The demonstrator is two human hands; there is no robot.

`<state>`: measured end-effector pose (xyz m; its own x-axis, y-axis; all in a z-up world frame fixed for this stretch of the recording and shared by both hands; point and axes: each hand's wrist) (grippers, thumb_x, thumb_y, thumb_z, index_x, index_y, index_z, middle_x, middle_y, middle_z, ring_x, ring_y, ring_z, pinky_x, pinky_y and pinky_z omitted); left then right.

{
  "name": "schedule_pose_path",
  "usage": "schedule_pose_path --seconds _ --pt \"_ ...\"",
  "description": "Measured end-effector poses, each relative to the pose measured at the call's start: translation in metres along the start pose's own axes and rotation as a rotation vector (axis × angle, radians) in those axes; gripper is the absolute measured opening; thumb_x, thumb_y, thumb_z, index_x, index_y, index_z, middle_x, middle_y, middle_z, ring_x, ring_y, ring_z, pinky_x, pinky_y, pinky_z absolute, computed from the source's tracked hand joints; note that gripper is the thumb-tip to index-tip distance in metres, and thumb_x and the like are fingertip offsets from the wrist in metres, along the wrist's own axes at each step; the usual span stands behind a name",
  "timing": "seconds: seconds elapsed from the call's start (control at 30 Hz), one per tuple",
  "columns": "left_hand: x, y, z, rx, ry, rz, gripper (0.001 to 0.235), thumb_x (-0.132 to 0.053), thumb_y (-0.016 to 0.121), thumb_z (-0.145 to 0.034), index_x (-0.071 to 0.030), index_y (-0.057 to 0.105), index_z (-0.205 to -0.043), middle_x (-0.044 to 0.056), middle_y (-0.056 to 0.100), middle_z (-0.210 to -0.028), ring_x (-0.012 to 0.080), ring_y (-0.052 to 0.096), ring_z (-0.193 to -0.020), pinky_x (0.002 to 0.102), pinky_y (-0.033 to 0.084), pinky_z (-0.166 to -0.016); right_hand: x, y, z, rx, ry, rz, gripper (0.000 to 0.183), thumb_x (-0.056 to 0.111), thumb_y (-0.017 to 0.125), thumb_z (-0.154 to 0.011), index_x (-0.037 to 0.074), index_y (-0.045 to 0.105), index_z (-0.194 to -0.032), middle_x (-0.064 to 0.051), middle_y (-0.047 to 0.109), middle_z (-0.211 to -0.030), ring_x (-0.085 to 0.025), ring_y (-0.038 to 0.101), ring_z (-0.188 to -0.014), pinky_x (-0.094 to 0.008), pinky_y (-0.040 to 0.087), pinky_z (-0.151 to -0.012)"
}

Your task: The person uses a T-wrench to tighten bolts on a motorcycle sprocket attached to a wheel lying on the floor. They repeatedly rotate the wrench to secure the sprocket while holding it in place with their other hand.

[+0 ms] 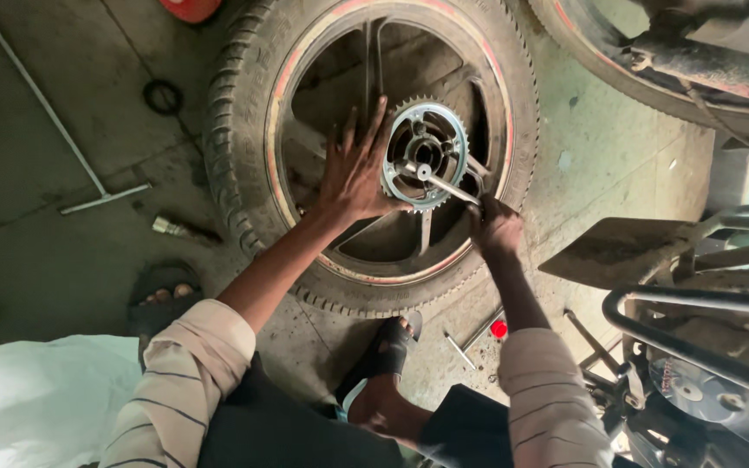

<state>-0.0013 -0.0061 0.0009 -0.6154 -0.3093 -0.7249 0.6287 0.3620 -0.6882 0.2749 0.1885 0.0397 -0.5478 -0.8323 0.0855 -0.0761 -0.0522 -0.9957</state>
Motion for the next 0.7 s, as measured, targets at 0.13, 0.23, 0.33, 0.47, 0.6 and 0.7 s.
schedule_pose_path --seconds 0.13,0.23,0.33,0.47,0.6,0.7 --pt "0.003 0.005 0.0 -0.021 0.018 0.003 0.158 -0.078 0.093 -0.043 -0.002 0.02 -0.161 0.014 0.006 -0.169 0.0521 0.027 -0.147 0.075 0.037 -0.107 0.01 0.004 0.004 -0.085 0.011 0.018 0.029 0.035 0.062 -0.103 0.009 0.061 -0.09 -0.017 0.063 -0.078 -0.043 0.063 -0.073 -0.052 0.049 -0.062" --pt "0.003 0.009 0.001 -0.042 0.019 -0.014 0.159 -0.081 0.093 -0.041 -0.003 0.021 -0.16 0.012 0.007 -0.168 0.0509 0.027 -0.147 0.076 0.036 -0.108 0.024 0.001 0.005 -0.098 0.037 -0.006 0.032 0.033 0.061 -0.105 0.008 0.06 -0.086 -0.018 0.061 -0.076 -0.045 0.061 -0.072 -0.053 0.048 -0.063" --pt "0.003 0.006 -0.001 -0.035 0.01 -0.026 0.161 -0.082 0.093 -0.038 -0.004 0.021 -0.159 0.011 0.006 -0.167 0.0499 0.026 -0.147 0.08 0.037 -0.105 0.042 0.0 0.004 -0.137 0.095 -0.008 0.03 0.033 0.061 -0.103 0.008 0.062 -0.087 -0.019 0.061 -0.074 -0.045 0.06 -0.068 -0.053 0.047 -0.06" --pt "0.0 0.003 -0.003 0.044 -0.043 -0.031 0.161 -0.083 0.092 -0.04 -0.005 0.018 -0.16 0.011 0.003 -0.168 0.0511 0.021 -0.149 0.079 0.042 -0.097 0.063 0.002 0.019 -0.199 0.185 0.023 0.026 0.032 0.061 -0.1 0.009 0.064 -0.089 -0.018 0.065 -0.077 -0.044 0.062 -0.067 -0.052 0.049 -0.057" --pt "-0.006 -0.002 -0.007 0.071 -0.032 -0.068 0.16 -0.081 0.092 -0.043 -0.003 0.017 -0.162 0.012 0.001 -0.168 0.0501 0.02 -0.151 0.082 0.041 -0.097 0.077 -0.004 0.03 -0.165 0.208 0.005 0.025 0.03 0.063 -0.101 0.009 0.062 -0.088 -0.019 0.063 -0.077 -0.046 0.062 -0.071 -0.054 0.048 -0.06" --pt "-0.003 -0.008 -0.011 0.071 -0.031 -0.067 0.156 -0.078 0.093 -0.046 -0.005 0.018 -0.162 0.01 0.001 -0.169 0.0504 0.02 -0.151 0.082 0.039 -0.099 0.088 0.001 0.024 -0.165 0.326 0.043 0.026 0.031 0.065 -0.098 0.009 0.061 -0.085 -0.019 0.063 -0.075 -0.045 0.062 -0.068 -0.055 0.048 -0.06"
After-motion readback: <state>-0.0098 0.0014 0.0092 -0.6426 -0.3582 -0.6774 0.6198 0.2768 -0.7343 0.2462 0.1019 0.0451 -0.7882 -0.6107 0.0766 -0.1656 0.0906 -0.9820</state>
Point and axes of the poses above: each hand's wrist, its own z-axis away from the middle knuckle, its own y-axis out of the palm, x = y × z
